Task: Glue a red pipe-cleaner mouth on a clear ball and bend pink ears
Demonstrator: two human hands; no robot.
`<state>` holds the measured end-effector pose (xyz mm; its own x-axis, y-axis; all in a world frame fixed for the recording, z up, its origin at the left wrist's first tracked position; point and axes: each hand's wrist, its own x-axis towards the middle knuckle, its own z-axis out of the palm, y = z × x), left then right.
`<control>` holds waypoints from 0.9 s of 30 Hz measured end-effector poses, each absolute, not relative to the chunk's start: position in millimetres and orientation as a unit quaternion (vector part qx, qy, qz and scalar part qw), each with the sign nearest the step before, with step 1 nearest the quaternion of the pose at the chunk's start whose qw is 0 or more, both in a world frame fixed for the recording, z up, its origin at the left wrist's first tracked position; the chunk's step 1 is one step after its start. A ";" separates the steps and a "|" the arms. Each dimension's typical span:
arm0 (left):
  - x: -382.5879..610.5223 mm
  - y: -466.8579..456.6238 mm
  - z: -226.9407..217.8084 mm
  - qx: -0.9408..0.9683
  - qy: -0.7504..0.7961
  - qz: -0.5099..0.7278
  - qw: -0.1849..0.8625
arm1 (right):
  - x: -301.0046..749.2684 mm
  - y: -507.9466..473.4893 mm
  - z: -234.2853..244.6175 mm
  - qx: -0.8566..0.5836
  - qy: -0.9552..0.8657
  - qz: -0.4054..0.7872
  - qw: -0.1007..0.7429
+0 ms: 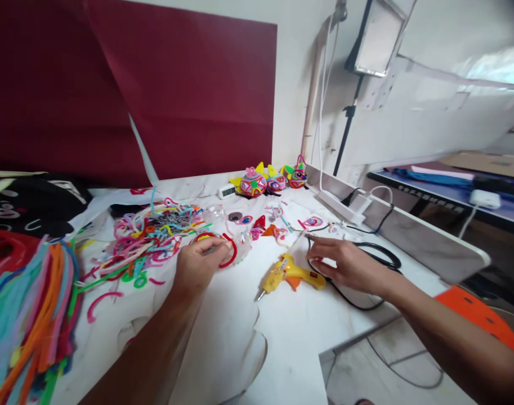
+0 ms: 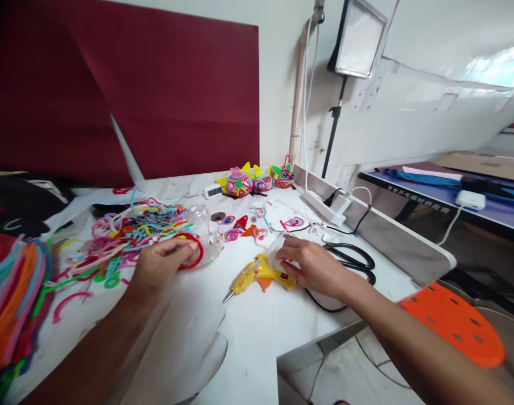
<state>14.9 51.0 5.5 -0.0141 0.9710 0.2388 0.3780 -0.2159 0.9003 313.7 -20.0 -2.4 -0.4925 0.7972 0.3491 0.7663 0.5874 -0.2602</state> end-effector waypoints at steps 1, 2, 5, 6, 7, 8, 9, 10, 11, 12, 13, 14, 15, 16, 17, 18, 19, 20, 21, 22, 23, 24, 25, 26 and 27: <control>15.4 50.5 5.5 0.625 0.540 0.465 0.320 | 312.4 -25.6 -6.8 -0.457 -0.864 0.046 0.204; 15.9 49.9 5.6 0.623 0.541 0.466 0.318 | 310.3 -30.6 -11.2 -0.461 -0.865 0.053 0.192; 16.2 48.8 5.6 0.623 0.541 0.472 0.309 | 301.9 -40.7 -23.0 -0.476 -0.858 0.046 0.185; 16.1 48.7 5.4 0.626 0.541 0.472 0.305 | 299.5 -42.5 -26.1 -0.485 -0.854 0.042 0.186; 16.0 48.8 5.0 0.630 0.541 0.469 0.301 | 297.4 -43.6 -28.5 -0.494 -0.849 0.039 0.184; 15.9 49.0 4.5 0.635 0.541 0.465 0.298 | 295.8 -44.0 -30.2 -0.504 -0.845 0.040 0.176; 15.9 49.3 3.9 0.639 0.541 0.461 0.295 | 294.5 -43.9 -31.2 -0.515 -0.841 0.043 0.163; 16.0 49.6 3.4 0.642 0.541 0.458 0.292 | 293.3 -43.2 -31.5 -0.526 -0.837 0.047 0.146; 16.2 50.0 2.9 0.646 0.539 0.456 0.291 | 292.2 -42.0 -31.2 -0.536 -0.833 0.053 0.130; 16.4 50.3 2.6 0.648 0.538 0.455 0.290 | 291.0 -40.5 -30.3 -0.544 -0.829 0.059 0.117; 16.7 50.5 2.4 0.651 0.535 0.455 0.289 | 289.6 -38.8 -29.2 -0.551 -0.825 0.066 0.107; 17.0 50.7 2.4 0.653 0.533 0.455 0.288 | 288.0 -37.1 -27.8 -0.556 -0.822 0.073 0.101; 17.3 50.8 2.6 0.655 0.530 0.455 0.287 | 286.4 -35.5 -26.2 -0.560 -0.819 0.081 0.097; 17.5 50.8 2.9 0.657 0.528 0.456 0.286 | 284.6 -34.2 -24.5 -0.563 -0.816 0.089 0.096; 17.6 50.7 3.2 0.658 0.527 0.457 0.285 | 282.9 -33.1 -22.8 -0.565 -0.813 0.099 0.097; 17.7 50.5 3.5 0.658 0.526 0.458 0.285 | 281.3 -32.2 -21.2 -0.567 -0.811 0.107 0.102; 17.7 50.4 3.7 0.659 0.525 0.458 0.284 | 279.9 -31.5 -19.8 -0.567 -0.809 0.114 0.110; 17.7 50.3 3.9 0.659 0.525 0.457 0.283 | 278.6 -30.9 -18.6 -0.566 -0.807 0.119 0.118; 17.6 50.2 3.9 0.660 0.526 0.457 0.281 | 277.5 -30.2 -17.8 -0.564 -0.807 0.121 0.127; 17.5 50.2 3.9 0.661 0.526 0.456 0.280 | 276.2 -29.3 -17.4 -0.562 -0.807 0.121 0.137; 17.4 50.2 3.7 0.662 0.527 0.455 0.278 | 274.8 -28.2 -17.6 -0.560 -0.807 0.118 0.146; 17.2 50.3 3.5 0.662 0.528 0.455 0.276 | 273.0 -26.9 -18.3 -0.559 -0.807 0.115 0.155; 17.0 50.5 3.2 0.661 0.530 0.455 0.273 | 270.7 -25.5 -19.5 -0.557 -0.807 0.111 0.163; 16.7 50.7 2.8 0.660 0.533 0.454 0.272 | 267.9 -24.1 -21.0 -0.557 -0.806 0.107 0.170; 16.5 50.9 2.4 0.659 0.536 0.453 0.270 | 264.8 -22.9 -22.6 -0.557 -0.806 0.105 0.174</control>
